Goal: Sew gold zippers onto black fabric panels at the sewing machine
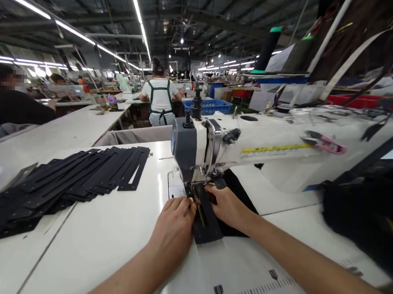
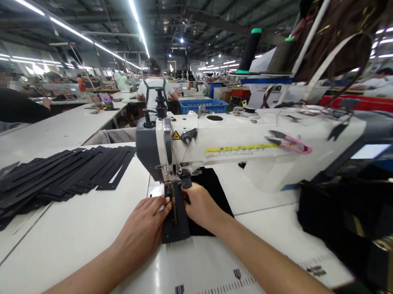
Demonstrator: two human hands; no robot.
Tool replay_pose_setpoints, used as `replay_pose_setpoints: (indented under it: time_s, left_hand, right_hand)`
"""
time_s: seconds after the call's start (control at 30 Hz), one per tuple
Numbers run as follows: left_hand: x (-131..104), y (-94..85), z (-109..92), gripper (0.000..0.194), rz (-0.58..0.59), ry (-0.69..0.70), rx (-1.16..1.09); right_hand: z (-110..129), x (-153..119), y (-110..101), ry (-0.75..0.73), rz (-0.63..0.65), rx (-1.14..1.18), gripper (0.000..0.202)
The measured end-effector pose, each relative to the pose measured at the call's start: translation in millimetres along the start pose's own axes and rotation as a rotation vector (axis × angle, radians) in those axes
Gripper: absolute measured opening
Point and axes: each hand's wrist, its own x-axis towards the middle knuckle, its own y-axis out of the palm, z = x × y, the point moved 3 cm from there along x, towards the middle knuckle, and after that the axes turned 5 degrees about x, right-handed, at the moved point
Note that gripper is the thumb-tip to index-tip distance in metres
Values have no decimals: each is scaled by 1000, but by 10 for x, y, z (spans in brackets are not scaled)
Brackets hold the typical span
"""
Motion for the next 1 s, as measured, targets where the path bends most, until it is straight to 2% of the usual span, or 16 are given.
replay_pose_setpoints:
  time_s: [0.17,0.5,0.77,0.87,1.0]
  left_hand:
    - [29,7,31,37,3,-16,-34]
    - [53,-37,20,34,-18,-28,-80]
    - [61,-56,59,35,-24,-42,-94]
    - [55,-47,60,37,-27,-23,-94]
    - [60,-39,62,38,-3,-9,-78]
  right_hand:
    - [-12,40,-10,-32,6,55,16]
    - [-39,45,-2,-40,4,141,22]
    - [-72,72,3,-40,3,131,19]
    - [-54,67,0,-40,9,40,20]
    - [-24,55,27,30,32,-354,20]
